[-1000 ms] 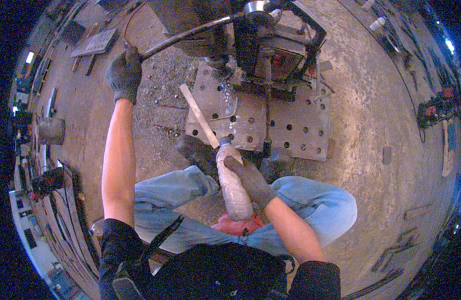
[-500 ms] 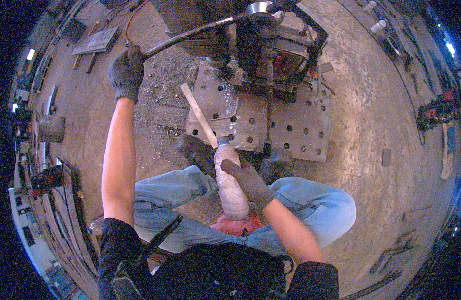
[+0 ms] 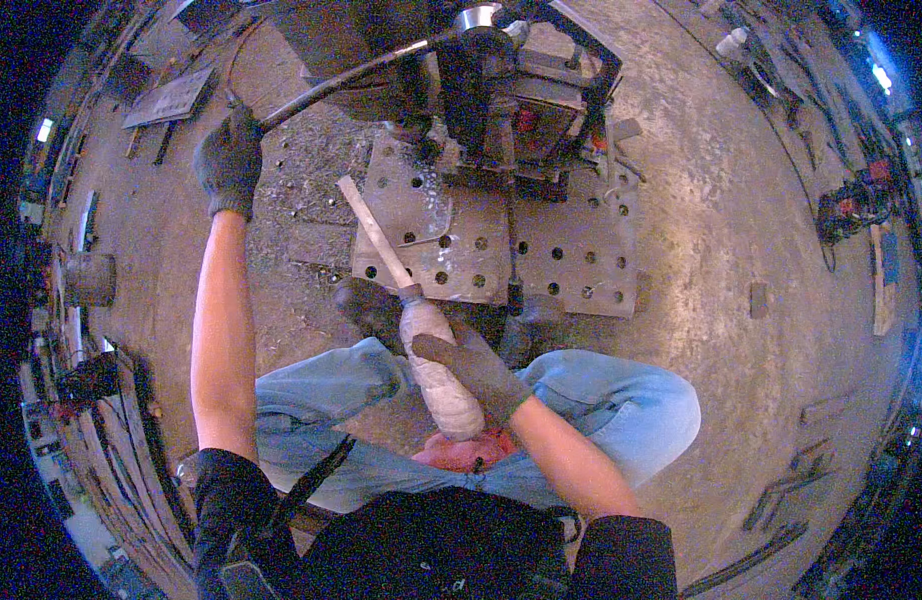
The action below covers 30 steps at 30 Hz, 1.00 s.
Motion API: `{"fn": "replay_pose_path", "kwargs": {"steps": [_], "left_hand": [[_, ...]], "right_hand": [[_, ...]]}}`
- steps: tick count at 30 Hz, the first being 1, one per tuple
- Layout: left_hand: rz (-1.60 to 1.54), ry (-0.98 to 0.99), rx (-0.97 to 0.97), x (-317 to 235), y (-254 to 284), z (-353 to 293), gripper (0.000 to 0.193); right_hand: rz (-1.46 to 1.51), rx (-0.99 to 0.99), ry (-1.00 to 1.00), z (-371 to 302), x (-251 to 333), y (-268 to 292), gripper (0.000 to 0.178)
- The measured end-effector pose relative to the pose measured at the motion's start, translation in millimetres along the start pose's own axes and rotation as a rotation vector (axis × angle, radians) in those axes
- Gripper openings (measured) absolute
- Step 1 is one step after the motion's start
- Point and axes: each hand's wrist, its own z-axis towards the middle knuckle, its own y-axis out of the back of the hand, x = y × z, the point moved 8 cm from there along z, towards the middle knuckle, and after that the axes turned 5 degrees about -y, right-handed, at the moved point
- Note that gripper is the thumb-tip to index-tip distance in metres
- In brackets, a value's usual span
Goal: The person operates a drill press to create holes in a metal plate. They repeatedly apply liquid from a bottle to the drilling area and adjust the machine's handle to lower and raise the drill bit.
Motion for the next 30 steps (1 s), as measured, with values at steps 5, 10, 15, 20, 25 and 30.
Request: {"fn": "replay_pose_path", "kwargs": {"steps": [5, 10, 15, 20, 25, 30], "left_hand": [[-0.071, -0.008, -0.049, -5.3, 6.6, -2.0, 0.042], [-0.098, 0.042, -0.009, -9.2, 9.7, -3.7, 0.043], [-0.048, -0.028, -0.038, -3.7, 3.8, -2.3, 0.044], [-0.091, 0.027, -0.038, -8.0, 8.1, -4.8, 0.047], [-0.055, 0.038, -0.006, -3.1, 4.2, -2.5, 0.049], [-0.049, 0.013, 0.024, -10.2, 5.9, -2.7, 0.052]], "right_hand": [[0.121, -0.031, -0.087, -2.3, -3.5, 4.4, 0.047], [0.041, -0.088, -0.096, 6.5, -13.7, 22.9, 0.063], [-0.061, -0.121, -0.14, 1.9, -8.0, 23.0, 0.065], [-0.015, -0.124, -0.14, 9.4, -19.4, 27.3, 0.068], [0.014, -0.141, -0.154, 11.3, -27.6, 29.7, 0.068], [-0.03, -0.147, -0.142, 12.9, -26.1, 31.8, 0.067]]}}
